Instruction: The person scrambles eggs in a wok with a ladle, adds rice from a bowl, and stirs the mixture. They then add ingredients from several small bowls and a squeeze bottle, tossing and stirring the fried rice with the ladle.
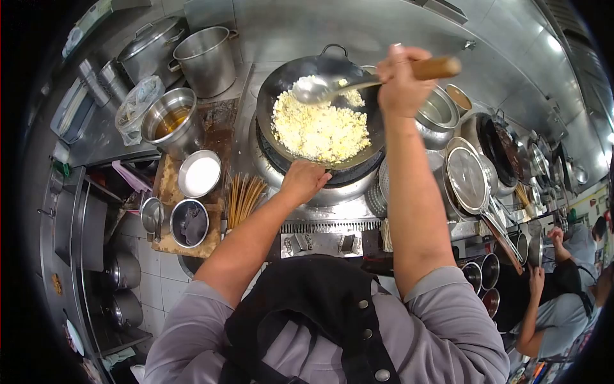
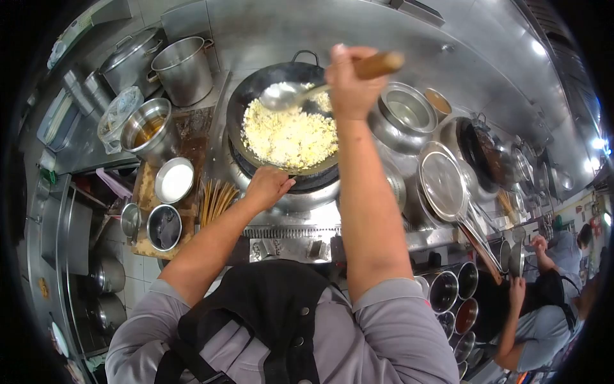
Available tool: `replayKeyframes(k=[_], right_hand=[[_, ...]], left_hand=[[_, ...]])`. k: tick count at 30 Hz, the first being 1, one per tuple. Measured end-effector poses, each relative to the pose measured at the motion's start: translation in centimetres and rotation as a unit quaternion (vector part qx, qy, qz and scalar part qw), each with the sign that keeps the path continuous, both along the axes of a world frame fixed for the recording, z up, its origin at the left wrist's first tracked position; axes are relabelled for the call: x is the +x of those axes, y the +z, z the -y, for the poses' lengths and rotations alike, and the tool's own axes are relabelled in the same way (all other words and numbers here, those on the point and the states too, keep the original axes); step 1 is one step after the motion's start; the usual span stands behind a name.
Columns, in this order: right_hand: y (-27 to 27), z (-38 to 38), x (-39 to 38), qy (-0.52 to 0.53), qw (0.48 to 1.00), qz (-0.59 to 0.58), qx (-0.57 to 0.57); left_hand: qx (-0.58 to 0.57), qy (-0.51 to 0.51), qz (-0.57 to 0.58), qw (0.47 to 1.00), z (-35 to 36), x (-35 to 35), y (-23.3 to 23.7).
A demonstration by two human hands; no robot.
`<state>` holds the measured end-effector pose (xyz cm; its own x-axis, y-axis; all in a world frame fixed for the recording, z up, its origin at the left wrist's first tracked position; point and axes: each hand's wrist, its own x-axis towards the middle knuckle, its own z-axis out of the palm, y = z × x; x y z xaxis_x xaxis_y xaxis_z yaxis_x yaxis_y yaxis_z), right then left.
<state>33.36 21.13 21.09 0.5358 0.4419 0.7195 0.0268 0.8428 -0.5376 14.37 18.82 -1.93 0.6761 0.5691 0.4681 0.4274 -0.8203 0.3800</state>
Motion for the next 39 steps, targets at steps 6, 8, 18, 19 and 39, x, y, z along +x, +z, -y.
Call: replayKeyframes(k=[6, 8, 18, 19, 39], right_hand=[[2.4, 2.6, -2.5, 0.013, 0.989, 0.057, -0.135], [4.3, 6.6, -4.0, 0.037, 0.99, 0.124, -0.062], [-1.4, 8.5, -2.2, 0.002, 0.973, 0.208, -0.095], [-1.8, 8.1, -1.5, 0.001, 0.973, 0.206, -0.1], [0.2, 5.2, -5.1, 0.081, 0.971, 0.194, -0.11]], left_hand=[[-0.006, 0.001, -0.021, 1.0, -0.1, 0.3, -0.2], [0.011, -0.001, 0.02, 1.0, -0.3, 0.4, -0.6], [-0.003, 0.001, 0.032, 0.999, 0.1, 0.4, 0.0], [-0.007, -0.001, 0.031, 1.0, 0.3, 0.4, -0.3], [0.025, 0.003, 0.037, 0.999, -0.3, 0.7, -1.2]])
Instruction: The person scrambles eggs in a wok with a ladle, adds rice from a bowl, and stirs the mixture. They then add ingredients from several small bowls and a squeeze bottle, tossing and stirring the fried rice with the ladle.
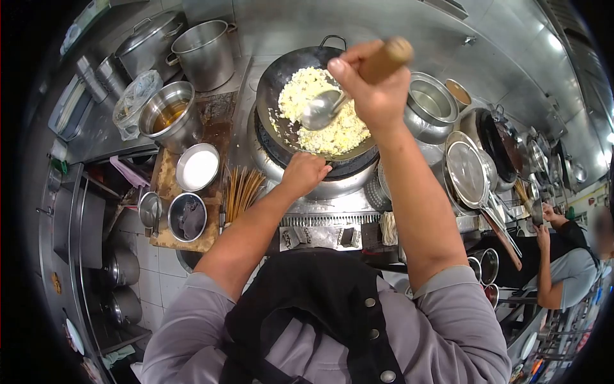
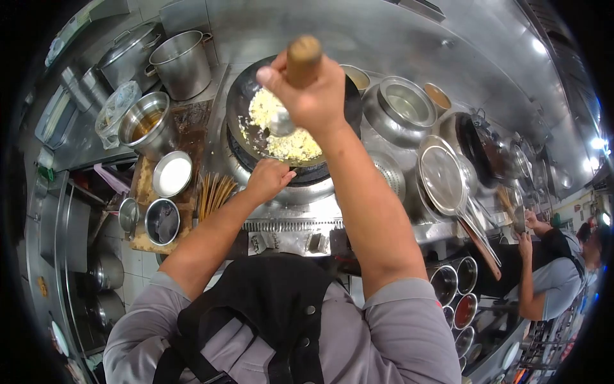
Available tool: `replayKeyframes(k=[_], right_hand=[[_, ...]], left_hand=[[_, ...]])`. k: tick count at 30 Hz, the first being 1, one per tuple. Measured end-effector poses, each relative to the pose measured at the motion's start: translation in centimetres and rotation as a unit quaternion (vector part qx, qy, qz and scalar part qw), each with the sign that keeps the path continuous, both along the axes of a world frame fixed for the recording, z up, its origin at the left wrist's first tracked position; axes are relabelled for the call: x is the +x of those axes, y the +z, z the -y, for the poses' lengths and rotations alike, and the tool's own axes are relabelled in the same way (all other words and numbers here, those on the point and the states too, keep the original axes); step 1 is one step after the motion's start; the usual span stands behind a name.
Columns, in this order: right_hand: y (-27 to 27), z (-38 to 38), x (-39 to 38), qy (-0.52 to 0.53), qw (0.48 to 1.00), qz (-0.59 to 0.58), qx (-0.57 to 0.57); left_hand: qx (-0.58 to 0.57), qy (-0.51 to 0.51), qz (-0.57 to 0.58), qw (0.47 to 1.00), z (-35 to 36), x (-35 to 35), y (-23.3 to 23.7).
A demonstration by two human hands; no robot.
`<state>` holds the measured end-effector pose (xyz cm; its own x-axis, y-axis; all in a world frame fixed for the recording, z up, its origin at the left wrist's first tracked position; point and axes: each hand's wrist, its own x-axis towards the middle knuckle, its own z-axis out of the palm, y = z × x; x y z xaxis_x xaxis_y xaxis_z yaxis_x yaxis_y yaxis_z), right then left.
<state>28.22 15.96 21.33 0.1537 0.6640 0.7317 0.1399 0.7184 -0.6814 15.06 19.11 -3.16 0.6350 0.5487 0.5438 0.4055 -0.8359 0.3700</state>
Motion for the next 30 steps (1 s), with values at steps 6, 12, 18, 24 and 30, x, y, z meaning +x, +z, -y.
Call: replayKeyframes(k=[6, 12, 18, 24, 30], right_hand=[[-1.1, -2.8, 1.8, -0.047, 0.998, 0.03, 0.006], [-6.2, -1.1, 6.7, -0.174, 0.984, 0.039, 0.022], [-1.1, 3.1, 9.4, -0.046, 0.989, -0.132, 0.042], [-1.1, 4.4, 8.7, -0.066, 0.981, -0.184, 0.008], [-3.8, 1.9, 7.3, -0.198, 0.974, -0.109, -0.01]], left_hand=[[-0.024, 0.003, -0.046, 0.999, 0.0, 0.2, 0.3], [-0.034, 0.013, -0.049, 0.998, 0.4, -0.2, 0.1], [-0.031, 0.01, -0.039, 0.999, -0.7, 0.3, 0.2], [-0.114, -0.023, -0.139, 0.983, -1.7, 0.8, 2.1], [-0.061, 0.024, -0.152, 0.986, 1.7, 1.7, 4.0]])
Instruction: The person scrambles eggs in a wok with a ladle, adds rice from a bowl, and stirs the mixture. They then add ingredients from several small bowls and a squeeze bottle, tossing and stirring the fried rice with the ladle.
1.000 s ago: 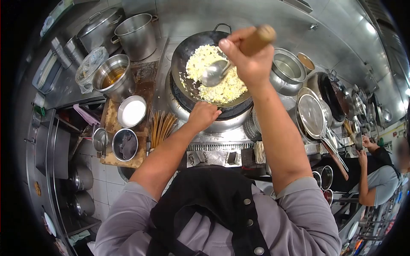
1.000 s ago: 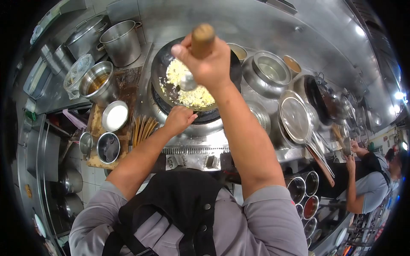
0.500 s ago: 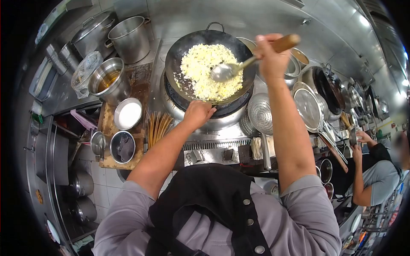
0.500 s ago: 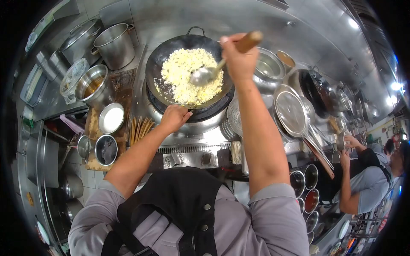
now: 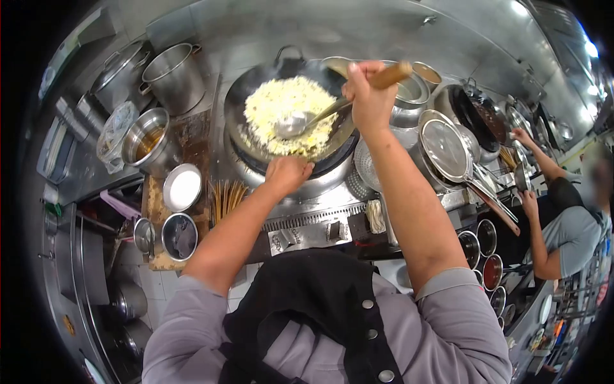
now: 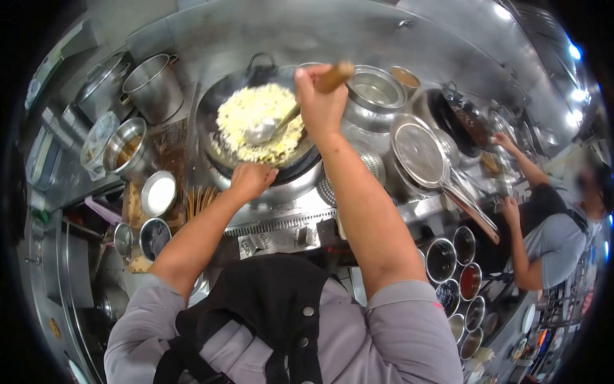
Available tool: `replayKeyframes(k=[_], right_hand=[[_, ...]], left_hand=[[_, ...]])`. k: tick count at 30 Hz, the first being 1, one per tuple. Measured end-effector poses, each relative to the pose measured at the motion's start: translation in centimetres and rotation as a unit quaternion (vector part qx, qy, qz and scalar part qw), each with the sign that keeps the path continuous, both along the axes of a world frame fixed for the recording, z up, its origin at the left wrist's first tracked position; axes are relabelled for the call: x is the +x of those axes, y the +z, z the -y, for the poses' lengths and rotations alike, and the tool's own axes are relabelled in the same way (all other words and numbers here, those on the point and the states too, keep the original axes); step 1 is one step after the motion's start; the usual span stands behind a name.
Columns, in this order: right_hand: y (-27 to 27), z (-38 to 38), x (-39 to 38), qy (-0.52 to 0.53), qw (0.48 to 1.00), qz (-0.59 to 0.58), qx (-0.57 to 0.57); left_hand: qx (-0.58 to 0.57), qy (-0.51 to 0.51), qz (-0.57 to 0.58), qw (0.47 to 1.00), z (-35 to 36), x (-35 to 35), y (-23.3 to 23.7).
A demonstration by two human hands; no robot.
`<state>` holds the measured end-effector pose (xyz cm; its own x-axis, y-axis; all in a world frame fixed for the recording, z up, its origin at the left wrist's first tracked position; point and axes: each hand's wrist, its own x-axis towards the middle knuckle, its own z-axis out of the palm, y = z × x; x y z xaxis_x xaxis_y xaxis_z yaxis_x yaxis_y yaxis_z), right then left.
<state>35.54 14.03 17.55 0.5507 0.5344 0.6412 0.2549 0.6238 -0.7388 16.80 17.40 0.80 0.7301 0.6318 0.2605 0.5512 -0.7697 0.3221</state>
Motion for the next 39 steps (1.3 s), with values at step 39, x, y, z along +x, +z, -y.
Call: replayKeyframes(k=[39], right_hand=[[13.3, 2.2, -4.3, 0.086, 0.994, -0.045, 0.05]], left_hand=[[-0.003, -0.084, -0.032, 0.996, 12.6, -8.6, 0.9]])
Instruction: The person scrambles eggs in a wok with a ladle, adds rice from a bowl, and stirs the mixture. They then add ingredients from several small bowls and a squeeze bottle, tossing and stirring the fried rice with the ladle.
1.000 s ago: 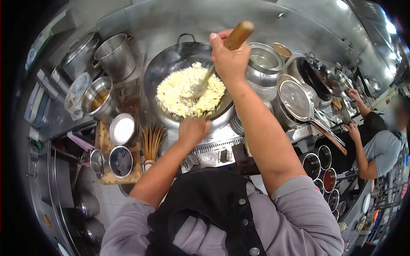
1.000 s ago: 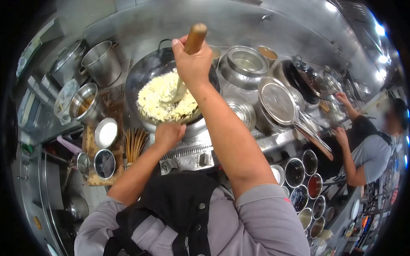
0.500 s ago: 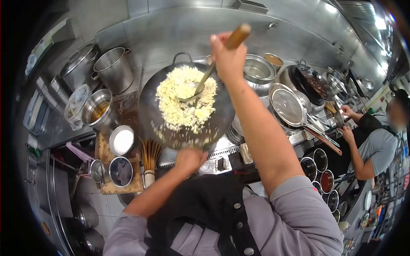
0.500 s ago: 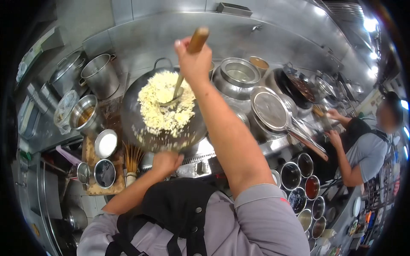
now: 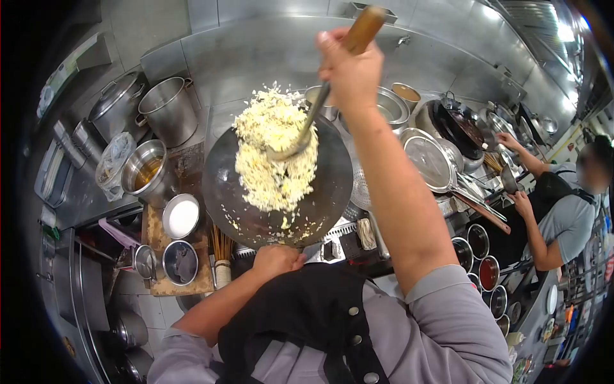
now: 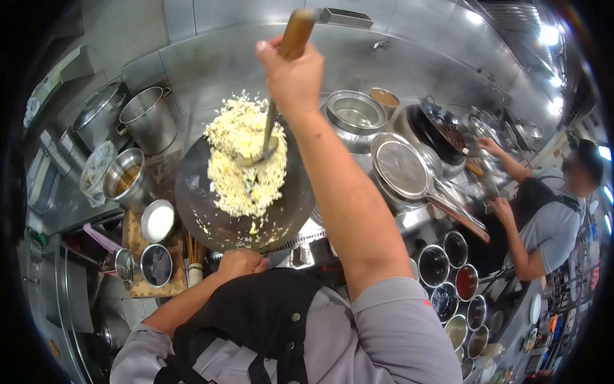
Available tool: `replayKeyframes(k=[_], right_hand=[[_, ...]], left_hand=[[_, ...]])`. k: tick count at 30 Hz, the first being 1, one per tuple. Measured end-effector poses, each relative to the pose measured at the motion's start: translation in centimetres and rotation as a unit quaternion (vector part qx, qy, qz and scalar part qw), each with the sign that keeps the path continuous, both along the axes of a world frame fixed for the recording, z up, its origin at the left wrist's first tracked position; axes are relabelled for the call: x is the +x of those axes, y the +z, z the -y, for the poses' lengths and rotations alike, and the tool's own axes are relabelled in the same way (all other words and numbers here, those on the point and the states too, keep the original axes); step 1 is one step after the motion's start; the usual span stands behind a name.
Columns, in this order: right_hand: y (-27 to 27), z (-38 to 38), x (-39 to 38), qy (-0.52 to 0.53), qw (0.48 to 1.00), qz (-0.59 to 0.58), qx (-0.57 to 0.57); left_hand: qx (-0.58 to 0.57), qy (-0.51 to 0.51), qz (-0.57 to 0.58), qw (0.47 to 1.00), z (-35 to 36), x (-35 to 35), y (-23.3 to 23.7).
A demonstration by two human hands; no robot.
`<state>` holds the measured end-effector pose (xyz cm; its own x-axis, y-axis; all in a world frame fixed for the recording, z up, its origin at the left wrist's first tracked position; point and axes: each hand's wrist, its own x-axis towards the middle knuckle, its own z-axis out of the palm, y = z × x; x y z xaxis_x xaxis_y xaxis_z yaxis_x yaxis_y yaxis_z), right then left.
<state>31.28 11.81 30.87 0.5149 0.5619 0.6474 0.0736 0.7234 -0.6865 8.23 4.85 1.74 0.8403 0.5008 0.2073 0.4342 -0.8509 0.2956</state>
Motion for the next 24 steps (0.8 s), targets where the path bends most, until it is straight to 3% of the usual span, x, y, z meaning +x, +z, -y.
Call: replayKeyframes(k=[3, 4, 7, 11, 13, 15, 16, 17, 19, 20, 21, 22, 24], right_hand=[[1.6, 2.9, -1.5, 0.017, 0.999, 0.036, 0.02], [0.6, 3.4, -2.9, -0.025, 0.999, 0.045, -0.011], [-8.8, -2.3, -3.2, -0.028, 0.995, 0.09, -0.015], [-6.6, -3.0, -0.4, -0.135, 0.984, 0.117, -0.006], [-0.6, 0.1, -0.4, 0.008, 0.999, 0.016, -0.035], [1.2, 2.2, -1.8, 0.003, 0.999, 0.027, -0.036], [1.1, 3.0, -2.5, -0.005, 0.999, 0.04, -0.034], [-0.6, 2.7, -3.2, -0.004, 0.999, 0.039, -0.034], [-6.0, 0.4, -4.4, -0.018, 0.995, 0.081, -0.052], [-7.6, -0.7, -4.1, -0.02, 0.995, 0.083, -0.049], [-8.9, -1.9, -3.4, -0.05, 0.992, 0.115, -0.015], [-9.2, -2.4, -2.5, -0.082, 0.986, 0.147, 0.018], [-5.2, -1.4, -0.6, -0.038, 0.993, 0.109, -0.011]], left_hand=[[0.046, 0.028, 0.036, 0.998, -3.2, 1.5, 3.4], [0.051, 0.039, 0.06, 0.996, -5.2, 2.8, 3.9], [0.084, 0.07, 0.141, 0.984, -7.9, 5.4, 0.0], [0.045, 0.073, 0.045, 0.995, -1.2, 1.9, -1.5], [-0.011, -0.019, 0.052, 0.998, 0.1, -0.5, -0.6], [0.053, 0.051, 0.036, 0.997, -2.4, 1.1, 1.2], [0.052, 0.029, 0.087, 0.994, -4.5, 2.1, 2.4], [0.027, 0.033, 0.051, 0.998, -6.3, 3.3, 4.0], [0.074, 0.051, 0.165, 0.982, -8.2, 5.4, 0.8], [0.077, 0.049, 0.167, 0.982, -7.6, 5.2, 0.5], [0.061, 0.062, 0.098, 0.991, -6.2, 4.7, -0.3], [0.044, 0.074, 0.029, 0.996, -4.5, 4.3, -1.2], [0.023, 0.015, 0.047, 0.998, -1.0, 0.9, -2.4]])
